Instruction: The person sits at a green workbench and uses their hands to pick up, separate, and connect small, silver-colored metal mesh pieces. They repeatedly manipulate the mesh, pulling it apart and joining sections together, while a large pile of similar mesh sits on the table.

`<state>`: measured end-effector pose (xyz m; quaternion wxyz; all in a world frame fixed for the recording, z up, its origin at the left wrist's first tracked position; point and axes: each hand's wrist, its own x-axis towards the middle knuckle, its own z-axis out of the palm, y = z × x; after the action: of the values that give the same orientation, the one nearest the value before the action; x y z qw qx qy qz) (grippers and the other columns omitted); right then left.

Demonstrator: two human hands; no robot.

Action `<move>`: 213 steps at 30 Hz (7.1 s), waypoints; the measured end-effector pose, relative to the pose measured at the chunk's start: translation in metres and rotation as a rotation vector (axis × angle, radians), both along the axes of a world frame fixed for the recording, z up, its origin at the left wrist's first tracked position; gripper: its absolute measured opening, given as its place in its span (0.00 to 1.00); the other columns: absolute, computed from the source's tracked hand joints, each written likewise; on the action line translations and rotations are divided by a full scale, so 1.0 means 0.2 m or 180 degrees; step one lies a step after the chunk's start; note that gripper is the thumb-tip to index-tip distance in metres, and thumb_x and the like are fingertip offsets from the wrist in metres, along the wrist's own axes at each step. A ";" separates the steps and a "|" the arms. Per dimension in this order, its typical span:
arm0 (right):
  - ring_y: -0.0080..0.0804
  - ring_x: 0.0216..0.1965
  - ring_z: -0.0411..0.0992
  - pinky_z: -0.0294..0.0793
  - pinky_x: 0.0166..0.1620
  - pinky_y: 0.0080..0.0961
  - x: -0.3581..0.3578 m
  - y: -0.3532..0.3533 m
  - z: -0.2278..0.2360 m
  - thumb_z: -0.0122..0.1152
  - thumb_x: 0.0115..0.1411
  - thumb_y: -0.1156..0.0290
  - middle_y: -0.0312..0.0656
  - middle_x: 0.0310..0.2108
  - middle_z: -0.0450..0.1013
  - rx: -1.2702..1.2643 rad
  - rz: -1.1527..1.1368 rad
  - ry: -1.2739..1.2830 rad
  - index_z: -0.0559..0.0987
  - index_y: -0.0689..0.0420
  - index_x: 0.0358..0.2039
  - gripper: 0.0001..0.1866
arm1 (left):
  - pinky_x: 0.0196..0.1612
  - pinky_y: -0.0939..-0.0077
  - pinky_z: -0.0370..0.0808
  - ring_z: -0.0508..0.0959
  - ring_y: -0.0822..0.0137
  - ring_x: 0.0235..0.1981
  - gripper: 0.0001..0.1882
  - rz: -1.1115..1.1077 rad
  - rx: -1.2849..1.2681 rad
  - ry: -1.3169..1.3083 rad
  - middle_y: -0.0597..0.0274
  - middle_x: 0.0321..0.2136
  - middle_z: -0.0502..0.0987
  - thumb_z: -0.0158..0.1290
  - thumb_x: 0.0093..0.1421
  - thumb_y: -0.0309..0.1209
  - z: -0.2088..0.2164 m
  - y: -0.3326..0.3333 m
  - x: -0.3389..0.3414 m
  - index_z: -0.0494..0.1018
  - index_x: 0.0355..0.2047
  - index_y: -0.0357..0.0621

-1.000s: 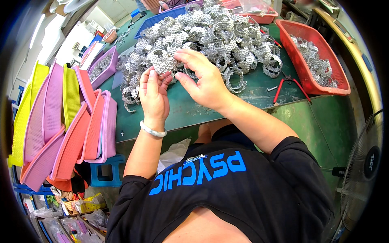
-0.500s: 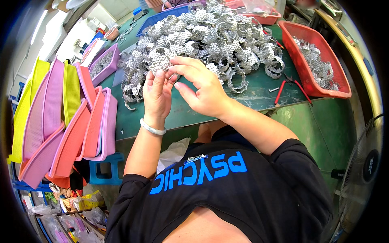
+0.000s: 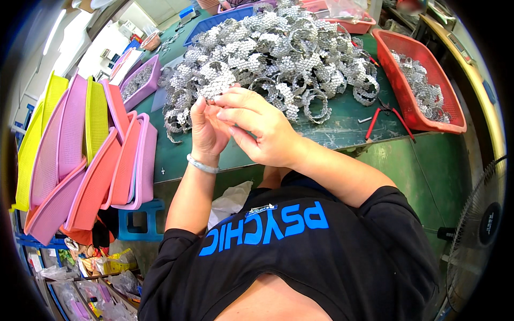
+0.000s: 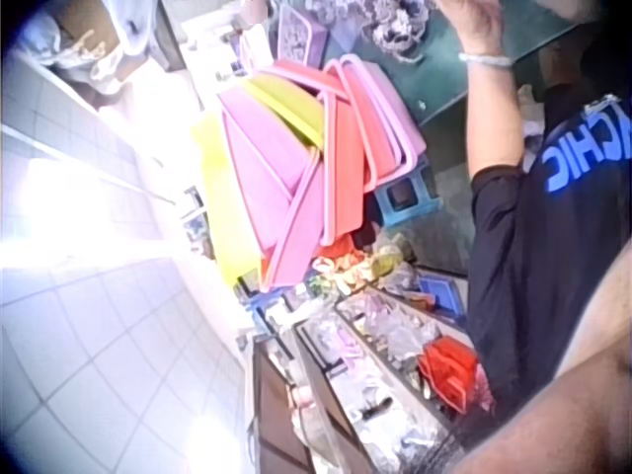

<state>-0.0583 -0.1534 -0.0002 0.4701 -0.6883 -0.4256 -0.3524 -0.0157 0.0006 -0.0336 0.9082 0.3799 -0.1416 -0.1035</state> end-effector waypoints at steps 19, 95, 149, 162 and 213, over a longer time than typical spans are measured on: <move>0.43 0.43 0.70 0.69 0.46 0.33 0.02 -0.07 0.05 0.56 0.45 0.83 0.46 0.40 0.72 0.0183 -0.0351 0.0083 0.74 0.61 0.37 0.15 | 0.48 0.62 0.68 0.74 0.54 0.41 0.38 -0.0922 -0.0920 0.0644 0.46 0.39 0.75 0.35 0.55 0.61 0.03 -0.01 -0.02 0.70 0.44 0.34; 0.42 0.43 0.72 0.69 0.48 0.31 0.51 -1.39 0.27 0.56 0.50 0.69 0.49 0.40 0.73 -0.1876 -0.3224 0.1373 0.72 0.59 0.47 0.22 | 0.38 0.79 0.71 0.73 0.74 0.31 0.13 0.0267 0.2163 -0.0088 0.63 0.30 0.75 0.47 0.62 0.32 -0.02 -0.03 -0.11 0.71 0.42 0.37; 0.32 0.28 0.72 0.72 0.30 0.24 0.46 -0.50 0.06 0.50 0.59 0.75 0.40 0.34 0.70 0.2875 0.1370 0.2445 0.70 0.59 0.43 0.10 | 0.40 0.77 0.70 0.72 0.72 0.34 0.21 0.0255 0.2090 -0.0623 0.59 0.39 0.72 0.50 0.59 0.28 0.10 -0.24 -0.13 0.62 0.52 0.37; 0.29 0.28 0.71 0.72 0.30 0.23 0.19 -0.17 -0.07 0.47 0.60 0.75 0.43 0.34 0.73 0.2787 0.2713 0.3913 0.71 0.61 0.43 0.11 | 0.31 0.83 0.72 0.73 0.74 0.28 0.13 0.1323 0.2193 -0.1766 0.59 0.36 0.68 0.57 0.50 0.22 0.17 -0.19 -0.14 0.72 0.38 0.35; 0.27 0.39 0.72 0.72 0.43 0.24 0.18 -0.18 -0.14 0.46 0.59 0.79 0.42 0.40 0.73 0.1998 0.1985 0.3812 0.70 0.62 0.47 0.15 | 0.29 0.82 0.67 0.70 0.73 0.26 0.09 0.1424 0.2884 -0.1886 0.62 0.28 0.72 0.61 0.46 0.26 0.09 -0.14 -0.21 0.75 0.29 0.41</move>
<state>-0.0226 -0.1889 -0.0273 0.8743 -0.4432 -0.1515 0.1278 -0.0581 -0.0282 -0.0158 0.5767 0.7637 -0.2476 0.1511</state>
